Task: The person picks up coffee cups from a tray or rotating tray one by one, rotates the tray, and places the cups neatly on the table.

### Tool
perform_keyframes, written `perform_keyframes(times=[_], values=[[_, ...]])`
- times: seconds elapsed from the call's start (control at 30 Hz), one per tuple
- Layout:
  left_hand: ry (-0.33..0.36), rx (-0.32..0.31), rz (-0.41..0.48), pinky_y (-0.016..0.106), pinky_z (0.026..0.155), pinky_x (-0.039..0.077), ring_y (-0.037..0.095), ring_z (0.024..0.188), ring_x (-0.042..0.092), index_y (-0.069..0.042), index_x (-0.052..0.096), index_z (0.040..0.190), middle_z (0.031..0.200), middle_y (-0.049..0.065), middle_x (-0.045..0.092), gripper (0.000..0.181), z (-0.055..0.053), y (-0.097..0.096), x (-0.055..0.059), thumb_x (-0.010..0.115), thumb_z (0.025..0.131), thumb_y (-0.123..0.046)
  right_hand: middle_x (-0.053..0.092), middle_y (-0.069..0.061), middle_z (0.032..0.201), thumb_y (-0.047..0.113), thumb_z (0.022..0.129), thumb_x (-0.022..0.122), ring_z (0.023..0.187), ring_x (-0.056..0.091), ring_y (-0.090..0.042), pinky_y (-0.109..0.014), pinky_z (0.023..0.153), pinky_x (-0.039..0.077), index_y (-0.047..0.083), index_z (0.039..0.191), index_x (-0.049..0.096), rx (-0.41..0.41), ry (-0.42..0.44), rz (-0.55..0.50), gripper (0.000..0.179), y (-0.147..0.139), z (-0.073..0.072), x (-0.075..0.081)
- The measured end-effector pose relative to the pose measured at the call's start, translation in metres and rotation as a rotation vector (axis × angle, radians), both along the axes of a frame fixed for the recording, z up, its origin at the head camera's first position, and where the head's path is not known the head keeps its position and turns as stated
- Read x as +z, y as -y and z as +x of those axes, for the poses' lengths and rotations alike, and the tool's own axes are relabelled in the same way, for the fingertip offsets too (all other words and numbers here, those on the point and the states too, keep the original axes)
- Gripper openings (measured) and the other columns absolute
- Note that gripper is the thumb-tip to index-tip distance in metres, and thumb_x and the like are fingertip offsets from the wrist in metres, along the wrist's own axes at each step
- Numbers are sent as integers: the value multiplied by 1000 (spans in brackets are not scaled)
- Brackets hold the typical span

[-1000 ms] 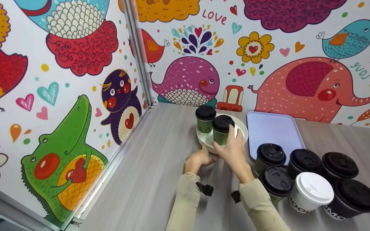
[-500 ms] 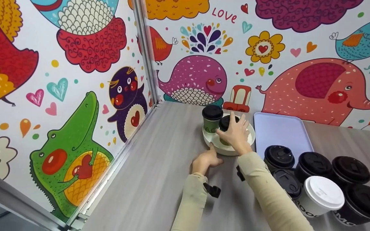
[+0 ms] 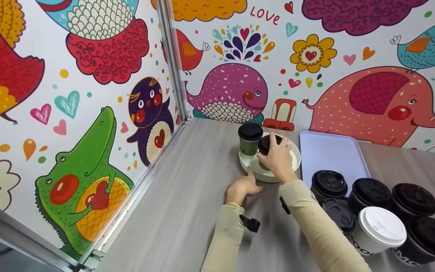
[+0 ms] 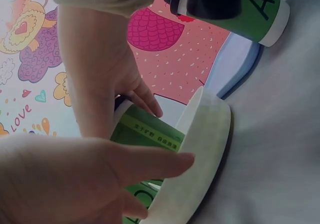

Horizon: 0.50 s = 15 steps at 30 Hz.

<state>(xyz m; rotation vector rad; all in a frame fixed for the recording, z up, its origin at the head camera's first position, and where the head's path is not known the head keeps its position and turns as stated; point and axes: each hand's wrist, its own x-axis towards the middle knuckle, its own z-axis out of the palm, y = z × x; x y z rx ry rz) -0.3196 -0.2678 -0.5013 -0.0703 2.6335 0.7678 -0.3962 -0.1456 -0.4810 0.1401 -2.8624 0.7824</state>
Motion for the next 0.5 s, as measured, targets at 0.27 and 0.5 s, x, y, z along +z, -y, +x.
perform_keyframes(times=[0.27, 0.5], values=[[0, 16, -28, 54, 112, 49, 32, 141, 56, -11, 10, 167, 156, 12, 54, 96, 2, -1, 0, 66, 98, -44, 29, -37, 151, 34, 89, 74, 130, 45, -60, -69, 93, 55, 12, 161, 31, 29, 10, -12, 87, 0, 2, 0], [22, 14, -29, 54, 113, 48, 32, 141, 56, -13, 8, 168, 159, 11, 51, 95, 1, -3, 2, 64, 99, -45, 30, -36, 152, 33, 88, 76, 129, 47, -60, -68, 93, 55, 12, 158, 34, 47, -16, -19, 84, 3, 4, -1]])
